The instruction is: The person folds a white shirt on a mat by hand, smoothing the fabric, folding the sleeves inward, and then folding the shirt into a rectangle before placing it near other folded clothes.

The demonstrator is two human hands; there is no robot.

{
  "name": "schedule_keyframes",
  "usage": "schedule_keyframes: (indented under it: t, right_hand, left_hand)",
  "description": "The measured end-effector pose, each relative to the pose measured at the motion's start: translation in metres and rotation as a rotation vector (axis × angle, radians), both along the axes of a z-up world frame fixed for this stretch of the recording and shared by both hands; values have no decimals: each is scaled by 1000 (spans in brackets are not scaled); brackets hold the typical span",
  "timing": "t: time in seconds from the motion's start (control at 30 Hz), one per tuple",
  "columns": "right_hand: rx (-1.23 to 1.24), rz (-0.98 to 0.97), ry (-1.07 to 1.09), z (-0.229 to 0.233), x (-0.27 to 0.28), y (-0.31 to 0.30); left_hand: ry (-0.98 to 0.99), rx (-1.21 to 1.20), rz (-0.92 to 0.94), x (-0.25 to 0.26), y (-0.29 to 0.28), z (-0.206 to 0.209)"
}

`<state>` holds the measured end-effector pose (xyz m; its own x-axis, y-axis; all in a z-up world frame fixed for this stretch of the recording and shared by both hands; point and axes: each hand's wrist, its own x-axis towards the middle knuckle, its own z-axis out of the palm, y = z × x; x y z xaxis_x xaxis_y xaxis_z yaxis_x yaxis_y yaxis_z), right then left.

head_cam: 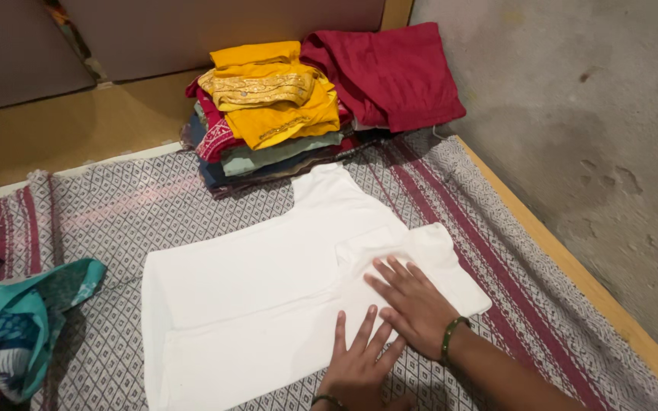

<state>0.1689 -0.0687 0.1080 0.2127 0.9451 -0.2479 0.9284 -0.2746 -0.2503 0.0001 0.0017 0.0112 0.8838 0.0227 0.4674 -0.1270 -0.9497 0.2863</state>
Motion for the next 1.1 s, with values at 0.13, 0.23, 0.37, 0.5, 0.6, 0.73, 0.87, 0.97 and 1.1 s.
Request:
schedule_keyframes:
  t: [0.13, 0.23, 0.37, 0.5, 0.6, 0.73, 0.87, 0.97, 1.1]
  right_hand:
    - [149, 27, -145, -16, -1, -11]
    - [142, 51, -234, -23, 7, -8]
    - [547, 205, -569, -32, 6, -1]
    - [186, 113, -317, -21, 1, -8]
    - [229, 83, -258, -14, 1, -10]
    - [267, 84, -239, -13, -2, -10]
    - [245, 79, -251, -12, -2, -10]
    - [257, 66, -232, -16, -3, -10]
    - [253, 60, -251, -16, -1, -10]
  left_hand:
    - [257, -306, 0, -4, -6, 37]
    - [192, -745, 377, 6, -16, 66]
    - [282, -500, 329, 38, -3, 89]
    - [469, -411, 402, 7, 16, 86]
    - [735, -422, 716, -49, 49, 67]
    - [700, -76, 1160, -152, 120, 43]
    - [683, -166, 1206, -172, 139, 40]
    - [845, -81, 1326, -141, 117, 51]
    - [600, -275, 491, -59, 32, 81]
